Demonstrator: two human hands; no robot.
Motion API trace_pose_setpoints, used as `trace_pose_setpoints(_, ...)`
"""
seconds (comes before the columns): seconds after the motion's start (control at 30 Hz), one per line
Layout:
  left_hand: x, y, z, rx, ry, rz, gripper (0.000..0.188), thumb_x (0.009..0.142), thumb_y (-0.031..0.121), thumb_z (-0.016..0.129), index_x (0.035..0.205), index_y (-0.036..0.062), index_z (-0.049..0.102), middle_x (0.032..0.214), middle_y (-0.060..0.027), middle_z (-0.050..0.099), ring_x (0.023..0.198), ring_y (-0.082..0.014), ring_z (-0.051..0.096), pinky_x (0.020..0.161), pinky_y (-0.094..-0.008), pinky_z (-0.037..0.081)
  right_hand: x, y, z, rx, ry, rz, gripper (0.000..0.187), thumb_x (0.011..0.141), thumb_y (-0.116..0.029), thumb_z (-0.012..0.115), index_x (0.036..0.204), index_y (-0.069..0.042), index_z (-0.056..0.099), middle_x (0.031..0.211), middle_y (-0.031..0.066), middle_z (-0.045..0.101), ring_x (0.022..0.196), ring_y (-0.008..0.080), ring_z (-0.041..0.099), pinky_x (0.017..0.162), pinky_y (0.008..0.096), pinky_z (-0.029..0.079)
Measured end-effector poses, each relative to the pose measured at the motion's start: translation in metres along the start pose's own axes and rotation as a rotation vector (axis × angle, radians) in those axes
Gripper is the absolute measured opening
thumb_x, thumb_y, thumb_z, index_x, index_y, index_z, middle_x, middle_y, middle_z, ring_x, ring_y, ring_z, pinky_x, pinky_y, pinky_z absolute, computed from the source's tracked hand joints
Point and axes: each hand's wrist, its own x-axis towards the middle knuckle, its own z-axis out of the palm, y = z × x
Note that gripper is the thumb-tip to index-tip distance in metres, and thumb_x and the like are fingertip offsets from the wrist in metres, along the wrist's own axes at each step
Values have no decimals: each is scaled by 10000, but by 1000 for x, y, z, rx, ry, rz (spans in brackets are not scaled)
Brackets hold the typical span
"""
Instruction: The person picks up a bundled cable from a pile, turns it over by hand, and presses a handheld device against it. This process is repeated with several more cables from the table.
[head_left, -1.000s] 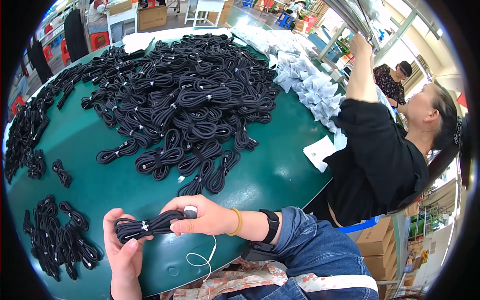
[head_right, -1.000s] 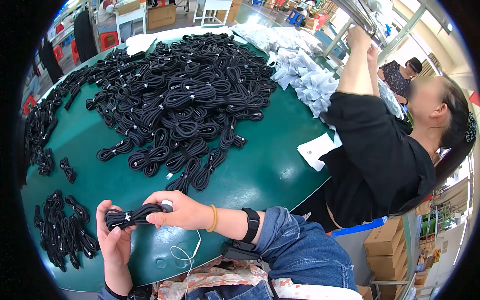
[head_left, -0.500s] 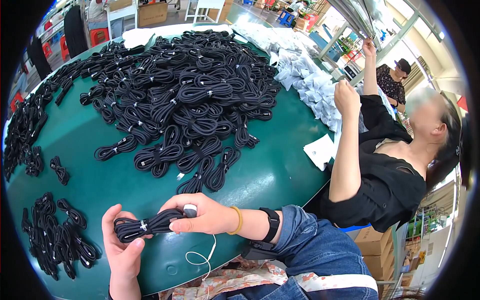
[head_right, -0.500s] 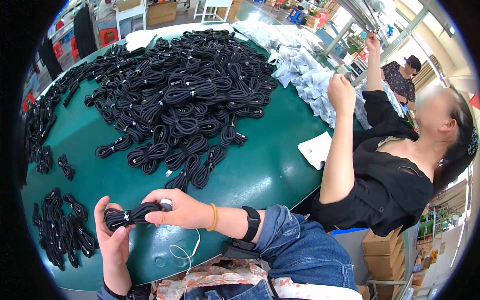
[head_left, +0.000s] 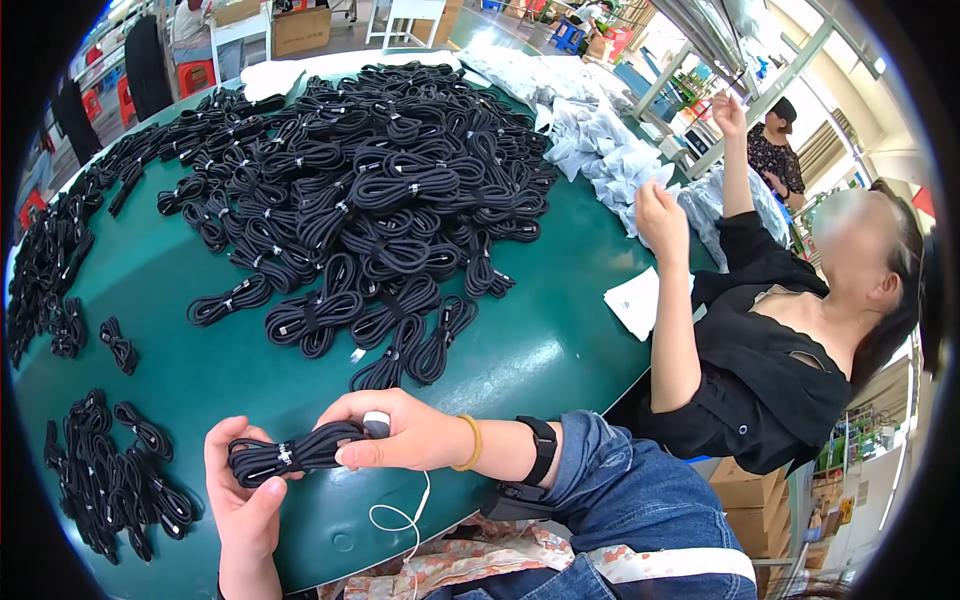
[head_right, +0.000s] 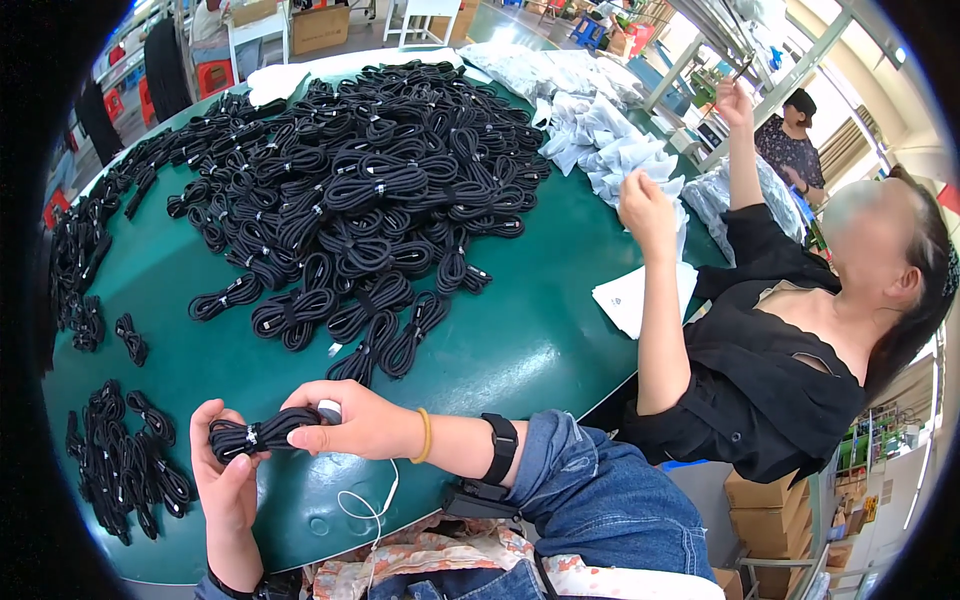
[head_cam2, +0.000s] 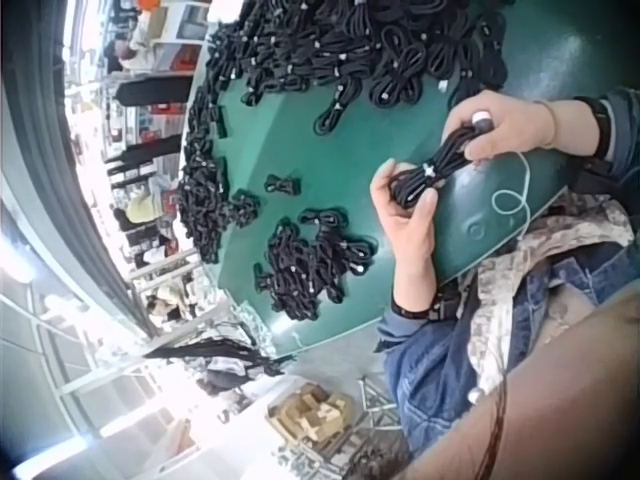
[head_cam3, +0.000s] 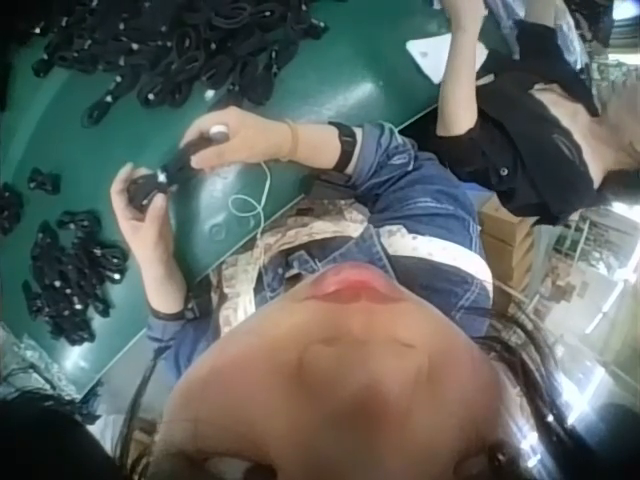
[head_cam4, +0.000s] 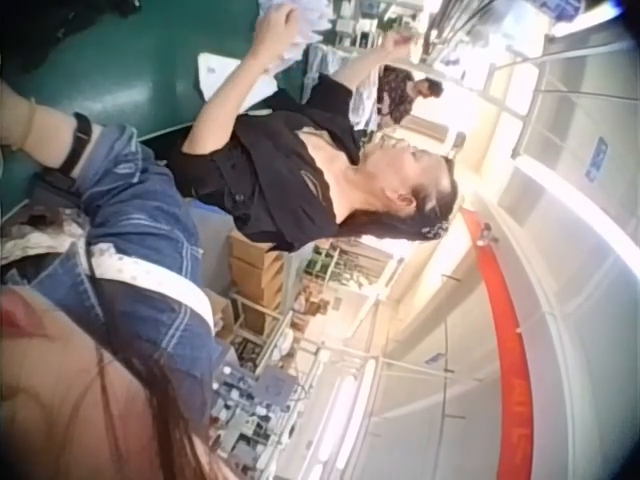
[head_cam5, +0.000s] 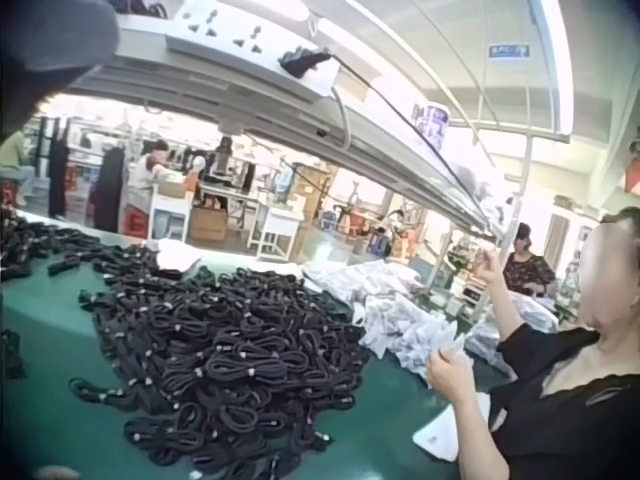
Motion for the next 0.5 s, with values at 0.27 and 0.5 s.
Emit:
trace_pose_setpoints(0.27,-9,4,-3,9,33,15,512,651,68,641,1083,26,369,888,-84,448,724,-163,522,652,-277,459,1,2,11,6,-7,30,312,753,-136,595,1012,6,495,808,14,534,687,42,474,598,181,399)
trace_pose_setpoints(0.5,-4,-1,-12,5,-94,19,471,672,6,614,1073,17,366,983,-99,454,814,-198,549,726,-287,448,-5,-11,8,-101,132,79,322,803,-209,493,1034,15,485,819,54,561,612,58,499,526,173,400)
